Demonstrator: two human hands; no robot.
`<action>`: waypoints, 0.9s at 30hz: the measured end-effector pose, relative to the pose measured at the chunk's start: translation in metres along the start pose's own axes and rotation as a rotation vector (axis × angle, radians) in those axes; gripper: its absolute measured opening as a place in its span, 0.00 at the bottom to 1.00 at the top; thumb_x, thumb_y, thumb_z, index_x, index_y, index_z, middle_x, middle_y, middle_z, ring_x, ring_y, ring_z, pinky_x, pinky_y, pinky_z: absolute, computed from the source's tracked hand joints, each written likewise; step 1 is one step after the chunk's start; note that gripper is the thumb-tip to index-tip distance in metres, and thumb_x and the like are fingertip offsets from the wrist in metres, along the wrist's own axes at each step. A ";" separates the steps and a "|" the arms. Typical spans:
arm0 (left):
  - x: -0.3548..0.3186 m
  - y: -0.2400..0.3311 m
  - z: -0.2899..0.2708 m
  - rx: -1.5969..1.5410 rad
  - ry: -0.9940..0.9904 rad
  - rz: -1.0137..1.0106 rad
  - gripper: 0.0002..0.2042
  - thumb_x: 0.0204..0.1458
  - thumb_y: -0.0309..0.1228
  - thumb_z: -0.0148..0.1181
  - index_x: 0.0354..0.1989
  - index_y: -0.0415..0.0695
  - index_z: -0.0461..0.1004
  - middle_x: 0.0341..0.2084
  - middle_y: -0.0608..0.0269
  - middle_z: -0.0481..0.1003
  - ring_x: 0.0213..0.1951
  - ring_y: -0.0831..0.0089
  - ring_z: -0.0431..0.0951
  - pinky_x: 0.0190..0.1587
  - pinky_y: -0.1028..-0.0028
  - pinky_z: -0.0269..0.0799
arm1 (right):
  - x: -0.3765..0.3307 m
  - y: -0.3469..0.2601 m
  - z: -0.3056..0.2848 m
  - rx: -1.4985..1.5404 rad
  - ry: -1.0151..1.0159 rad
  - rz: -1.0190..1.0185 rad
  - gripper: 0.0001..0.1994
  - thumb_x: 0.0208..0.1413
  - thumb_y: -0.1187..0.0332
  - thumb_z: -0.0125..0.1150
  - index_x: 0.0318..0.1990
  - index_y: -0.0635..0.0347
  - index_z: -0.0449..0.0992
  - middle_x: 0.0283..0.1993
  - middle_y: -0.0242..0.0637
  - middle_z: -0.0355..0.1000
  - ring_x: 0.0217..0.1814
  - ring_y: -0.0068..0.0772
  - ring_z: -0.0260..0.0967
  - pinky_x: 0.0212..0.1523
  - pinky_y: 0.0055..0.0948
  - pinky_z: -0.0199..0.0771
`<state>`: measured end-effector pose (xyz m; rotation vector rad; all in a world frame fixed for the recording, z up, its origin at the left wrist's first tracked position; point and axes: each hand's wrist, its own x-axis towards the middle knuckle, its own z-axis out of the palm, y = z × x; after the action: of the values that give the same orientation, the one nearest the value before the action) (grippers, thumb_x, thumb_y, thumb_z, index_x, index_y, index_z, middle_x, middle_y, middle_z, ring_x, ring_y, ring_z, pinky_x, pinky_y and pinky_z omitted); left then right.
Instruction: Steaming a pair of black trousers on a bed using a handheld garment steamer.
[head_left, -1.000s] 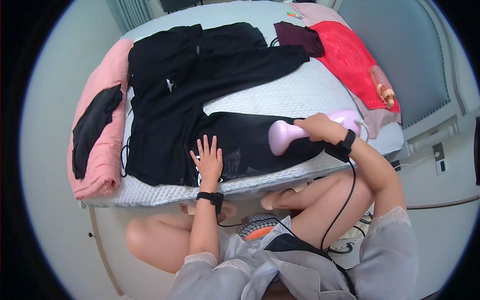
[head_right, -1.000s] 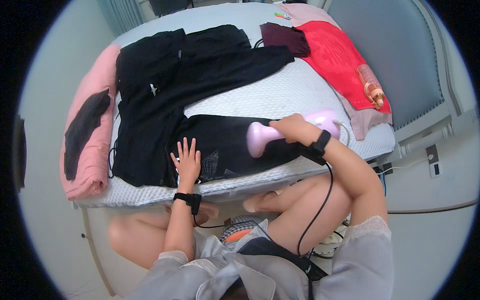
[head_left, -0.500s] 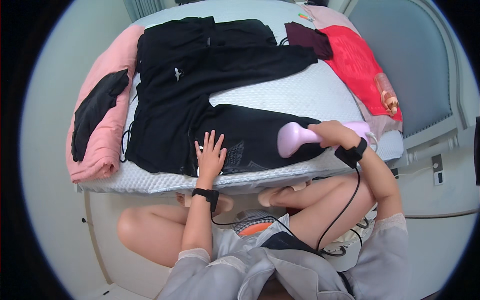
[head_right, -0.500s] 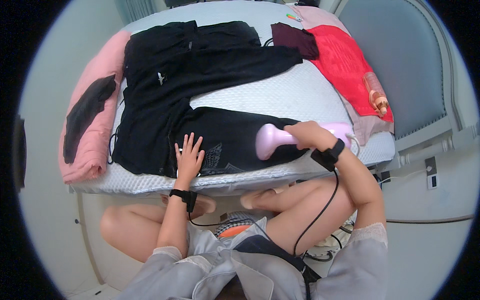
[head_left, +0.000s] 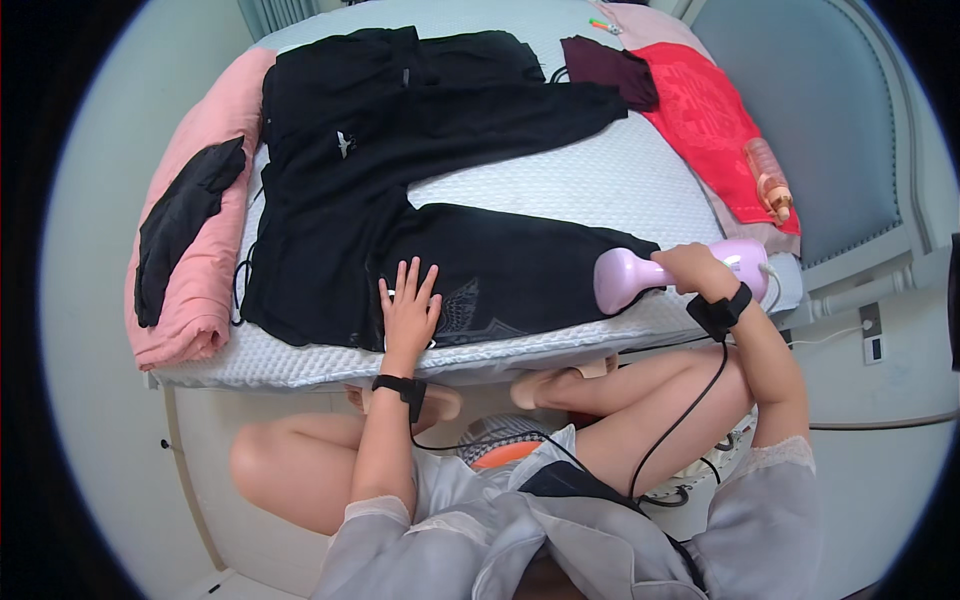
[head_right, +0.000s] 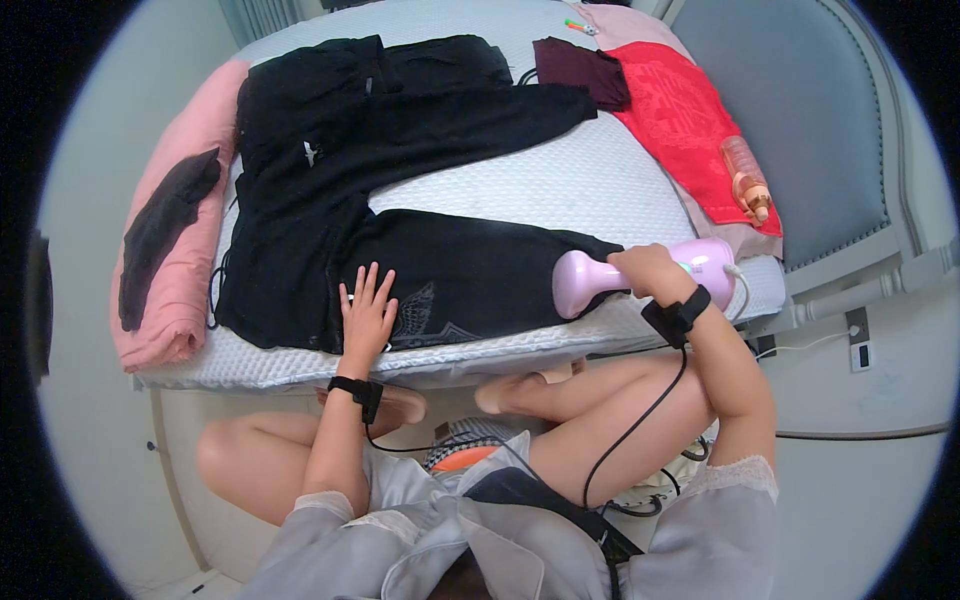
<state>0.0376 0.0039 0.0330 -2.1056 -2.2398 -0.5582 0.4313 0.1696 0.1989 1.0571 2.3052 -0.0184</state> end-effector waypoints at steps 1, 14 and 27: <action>0.000 0.000 0.000 0.006 0.000 0.002 0.23 0.58 0.39 0.45 0.64 0.56 0.58 0.66 0.60 0.51 0.68 0.61 0.47 0.65 0.48 0.36 | -0.003 0.007 0.004 0.020 -0.022 0.030 0.21 0.33 0.75 0.67 0.39 0.53 0.70 0.32 0.41 0.75 0.38 0.47 0.73 0.36 0.42 0.71; -0.001 0.054 0.018 0.065 0.103 -0.101 0.24 0.56 0.41 0.48 0.62 0.53 0.60 0.65 0.57 0.52 0.67 0.58 0.46 0.64 0.45 0.36 | 0.001 -0.022 0.001 0.004 0.117 -0.079 0.15 0.39 0.73 0.63 0.38 0.52 0.71 0.31 0.38 0.75 0.37 0.43 0.74 0.36 0.40 0.71; -0.004 0.055 0.021 0.075 0.059 -0.130 0.26 0.56 0.42 0.47 0.64 0.54 0.58 0.66 0.59 0.50 0.68 0.59 0.45 0.64 0.45 0.36 | -0.010 0.022 0.020 -0.118 0.018 0.035 0.13 0.41 0.74 0.62 0.38 0.52 0.72 0.34 0.37 0.76 0.40 0.40 0.75 0.38 0.40 0.70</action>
<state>0.0957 0.0076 0.0259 -1.8940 -2.3383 -0.5246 0.4617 0.1726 0.1929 1.0407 2.2732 0.1400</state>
